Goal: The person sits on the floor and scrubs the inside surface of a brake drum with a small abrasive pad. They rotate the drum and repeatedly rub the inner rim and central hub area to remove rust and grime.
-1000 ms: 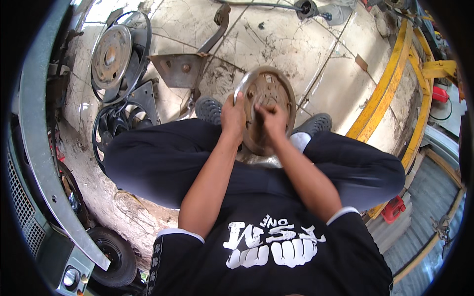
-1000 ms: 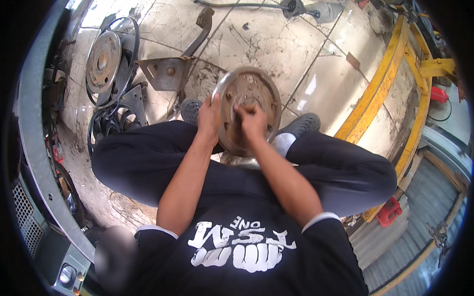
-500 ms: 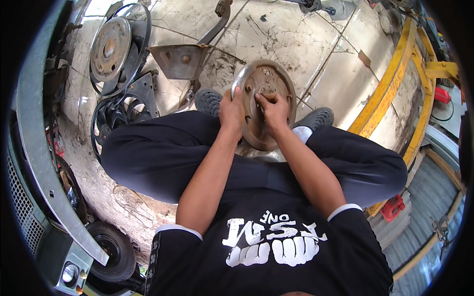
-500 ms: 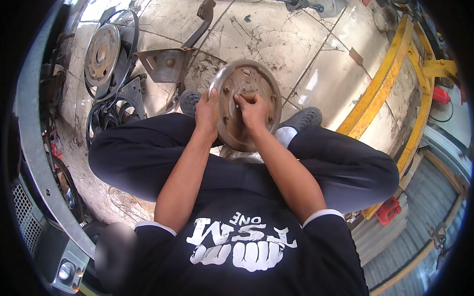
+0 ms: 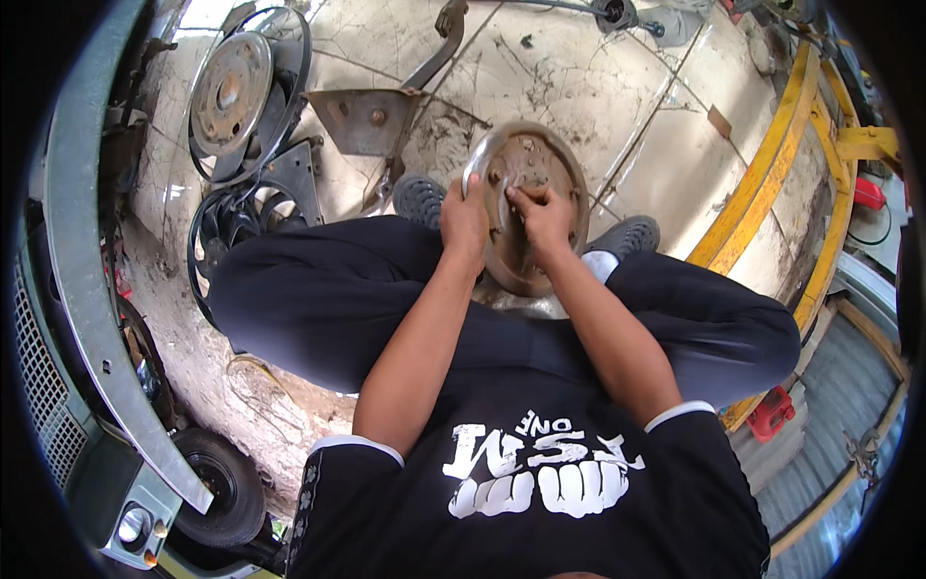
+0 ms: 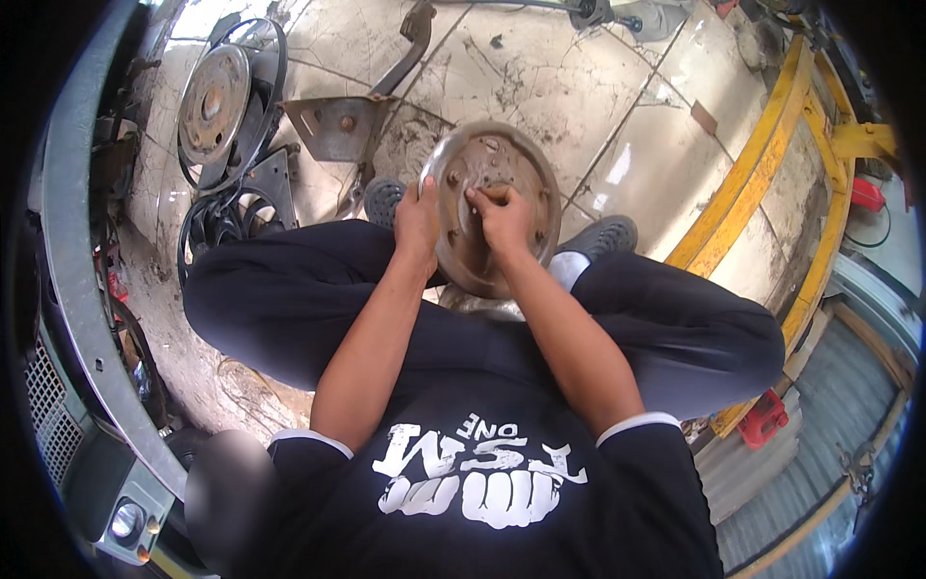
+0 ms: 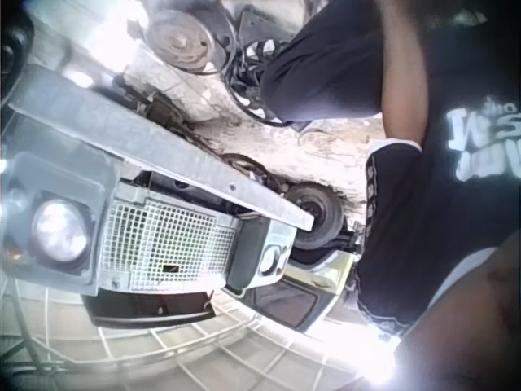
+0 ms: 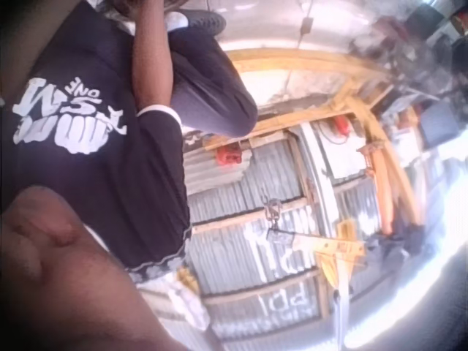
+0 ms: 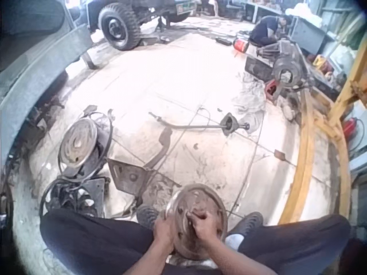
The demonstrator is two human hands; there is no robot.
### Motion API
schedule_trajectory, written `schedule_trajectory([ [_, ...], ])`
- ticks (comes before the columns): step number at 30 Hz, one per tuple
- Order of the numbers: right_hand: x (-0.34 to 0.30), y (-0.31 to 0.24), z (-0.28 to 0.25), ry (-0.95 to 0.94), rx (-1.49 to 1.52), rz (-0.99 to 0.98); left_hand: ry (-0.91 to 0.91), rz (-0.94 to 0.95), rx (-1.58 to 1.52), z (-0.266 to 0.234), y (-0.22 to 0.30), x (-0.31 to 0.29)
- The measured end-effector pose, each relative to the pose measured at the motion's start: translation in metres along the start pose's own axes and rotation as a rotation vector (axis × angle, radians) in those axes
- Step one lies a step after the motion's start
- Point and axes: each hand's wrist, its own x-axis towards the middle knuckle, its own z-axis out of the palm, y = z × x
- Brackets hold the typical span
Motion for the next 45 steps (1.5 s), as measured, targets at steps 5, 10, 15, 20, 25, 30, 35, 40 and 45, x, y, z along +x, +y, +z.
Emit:
schedule_trajectory([
  [5, 0.014, -0.035, 0.001, 0.020, 0.035, 0.009, 0.022, -0.004, -0.038, 0.003, 0.005, -0.007],
  [10, 0.005, -0.014, 0.000, 0.086, -0.090, -0.012, 0.036, 0.037, -0.022, 0.003, -0.005, 0.003],
  [15, -0.012, -0.028, 0.001, 0.054, -0.088, -0.010, 0.039, 0.049, 0.001, -0.002, 0.009, -0.011],
  [20, 0.023, -0.039, -0.003, 0.127, -0.099, -0.030, -0.063, 0.009, -0.083, 0.001, 0.019, -0.020],
  [25, 0.028, -0.083, -0.044, 0.032, 0.689, 0.203, 0.125, 0.227, 0.343, 0.015, 0.024, -0.029],
  [30, -0.033, -0.166, -0.119, 0.080, 0.694, 0.068, 0.124, 0.494, 0.320, 0.018, 0.026, -0.051],
  [35, -0.049, -0.194, -0.184, 0.102, 0.387, -0.176, 0.128, 0.588, 0.343, 0.029, 0.043, -0.070],
  [40, -0.016, -0.164, -0.202, 0.246, 0.400, -0.219, 0.172, 0.662, 0.317, 0.052, 0.042, -0.077],
  [45, -0.002, -0.125, -0.161, 0.104, 0.528, -0.147, 0.064, 0.691, 0.278, 0.056, 0.055, -0.078],
])
